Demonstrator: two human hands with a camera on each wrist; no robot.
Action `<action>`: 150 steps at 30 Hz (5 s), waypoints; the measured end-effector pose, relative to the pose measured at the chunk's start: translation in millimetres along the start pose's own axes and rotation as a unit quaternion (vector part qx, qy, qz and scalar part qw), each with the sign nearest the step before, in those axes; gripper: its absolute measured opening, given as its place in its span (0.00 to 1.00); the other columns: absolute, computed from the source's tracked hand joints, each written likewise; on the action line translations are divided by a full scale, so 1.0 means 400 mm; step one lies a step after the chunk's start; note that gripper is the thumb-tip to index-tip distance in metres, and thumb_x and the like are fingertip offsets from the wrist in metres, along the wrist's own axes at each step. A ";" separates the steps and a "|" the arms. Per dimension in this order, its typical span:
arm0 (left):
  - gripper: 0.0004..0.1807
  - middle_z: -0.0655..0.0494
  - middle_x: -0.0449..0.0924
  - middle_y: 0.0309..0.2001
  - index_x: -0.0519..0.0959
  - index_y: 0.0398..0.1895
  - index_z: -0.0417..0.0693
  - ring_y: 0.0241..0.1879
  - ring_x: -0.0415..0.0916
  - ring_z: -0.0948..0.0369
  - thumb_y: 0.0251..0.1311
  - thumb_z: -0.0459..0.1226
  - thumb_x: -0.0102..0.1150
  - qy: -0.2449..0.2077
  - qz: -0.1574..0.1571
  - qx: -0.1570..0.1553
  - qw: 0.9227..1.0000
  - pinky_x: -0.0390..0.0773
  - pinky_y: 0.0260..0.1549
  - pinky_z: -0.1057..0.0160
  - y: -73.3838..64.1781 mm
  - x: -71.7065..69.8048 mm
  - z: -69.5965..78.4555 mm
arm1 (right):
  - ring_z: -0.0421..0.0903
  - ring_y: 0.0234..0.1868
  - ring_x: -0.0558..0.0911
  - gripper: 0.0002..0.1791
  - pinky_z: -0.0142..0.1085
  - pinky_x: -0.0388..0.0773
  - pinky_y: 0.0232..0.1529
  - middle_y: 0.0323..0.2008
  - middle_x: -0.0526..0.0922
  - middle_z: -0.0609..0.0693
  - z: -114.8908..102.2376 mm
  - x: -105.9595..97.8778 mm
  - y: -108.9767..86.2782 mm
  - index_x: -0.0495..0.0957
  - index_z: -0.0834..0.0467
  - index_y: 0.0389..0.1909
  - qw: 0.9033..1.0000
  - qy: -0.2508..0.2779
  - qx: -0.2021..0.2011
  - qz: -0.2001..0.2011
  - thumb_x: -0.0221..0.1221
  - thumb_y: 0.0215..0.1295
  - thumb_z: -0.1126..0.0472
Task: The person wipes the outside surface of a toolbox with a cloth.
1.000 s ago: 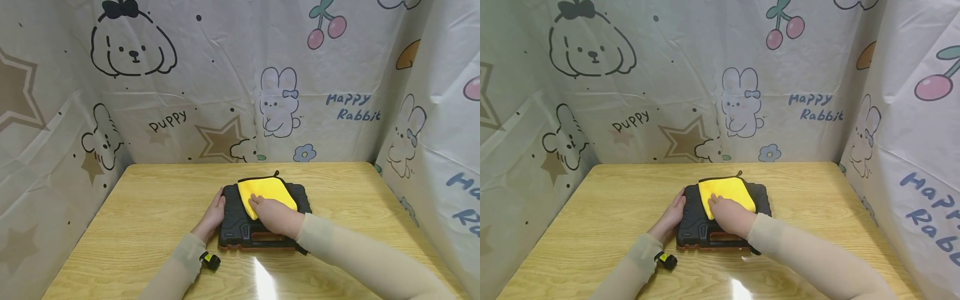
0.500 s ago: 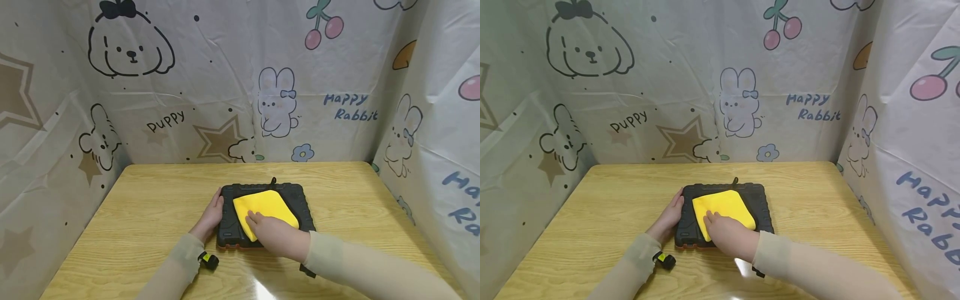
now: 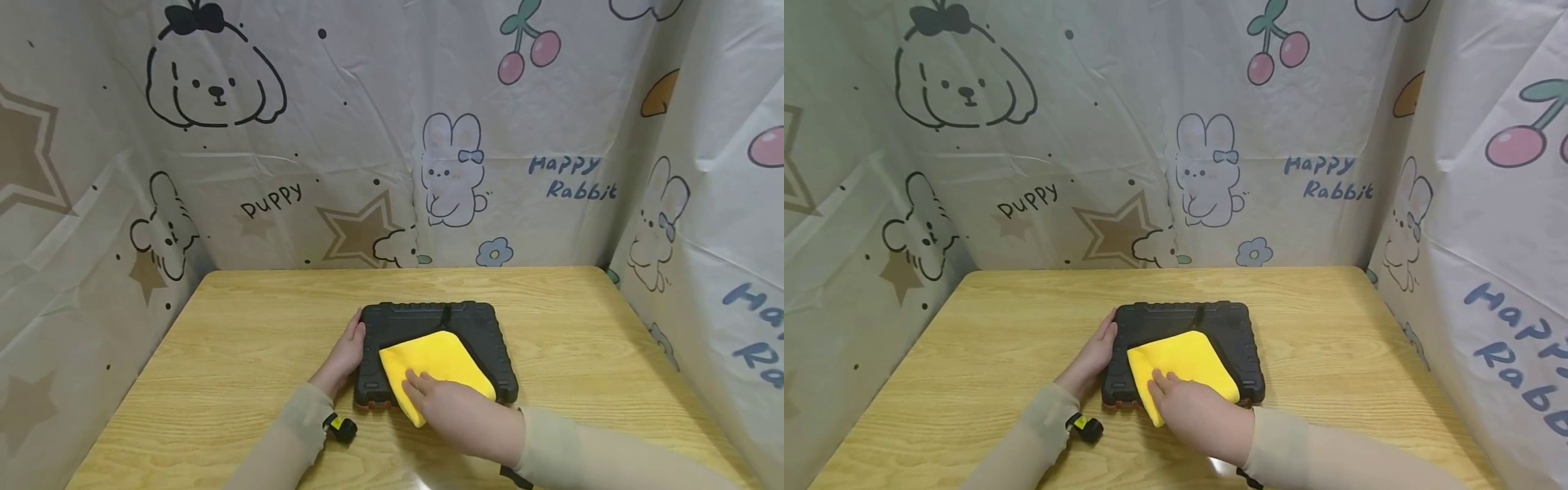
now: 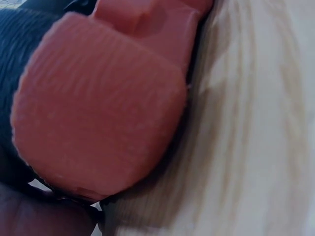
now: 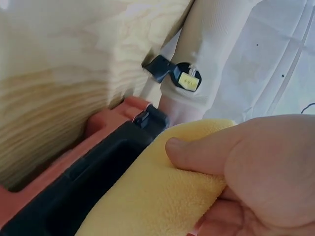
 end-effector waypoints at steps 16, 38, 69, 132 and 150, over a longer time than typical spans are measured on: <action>0.31 0.46 0.41 0.85 0.42 0.86 0.56 0.83 0.37 0.44 0.84 0.48 0.27 0.000 0.002 -0.003 1.000 0.42 0.80 0.40 0.000 -0.001 -0.002 | 0.42 0.66 0.80 0.27 0.34 0.84 0.55 0.72 0.74 0.48 -0.029 0.014 -0.027 0.72 0.53 0.73 1.000 0.007 -0.002 0.003 0.60 0.74 0.61; 0.31 0.43 0.44 0.84 0.43 0.85 0.54 0.83 0.39 0.43 0.84 0.45 0.28 -0.008 0.002 -0.002 1.000 0.42 0.80 0.39 0.000 -0.001 0.008 | 0.52 0.69 0.78 0.30 0.34 0.86 0.49 0.72 0.74 0.55 0.133 0.031 0.036 0.72 0.60 0.72 0.984 0.158 0.078 -0.001 0.60 0.70 0.73; 0.30 0.40 0.46 0.83 0.46 0.85 0.48 0.82 0.41 0.41 0.84 0.43 0.29 0.019 0.011 0.024 0.999 0.45 0.80 0.39 0.003 -0.007 0.014 | 0.56 0.72 0.73 0.24 0.49 0.70 0.73 0.71 0.73 0.61 0.367 0.107 0.117 0.70 0.65 0.72 0.958 0.249 0.143 0.005 0.47 0.77 0.71; 0.31 0.44 0.43 0.84 0.43 0.85 0.53 0.83 0.39 0.43 0.85 0.48 0.27 0.026 0.007 0.000 1.000 0.43 0.80 0.39 0.004 -0.007 0.001 | 0.58 0.66 0.80 0.33 0.32 0.83 0.35 0.69 0.77 0.57 0.111 0.056 -0.169 0.75 0.60 0.69 0.946 0.305 0.105 0.029 0.57 0.63 0.82; 0.31 0.43 0.44 0.84 0.45 0.85 0.51 0.83 0.39 0.43 0.84 0.46 0.28 0.023 0.011 0.013 1.000 0.43 0.80 0.40 0.005 -0.006 0.011 | 0.58 0.63 0.82 0.25 0.51 0.82 0.59 0.64 0.81 0.62 0.172 0.051 -0.135 0.76 0.65 0.67 0.938 0.316 0.139 0.040 0.55 0.69 0.76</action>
Point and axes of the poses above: each hand's wrist, its own y-axis towards the middle knuckle, its own x-axis out of the palm, z = x × y, the point moved 9 cm from there along y, towards the middle knuckle
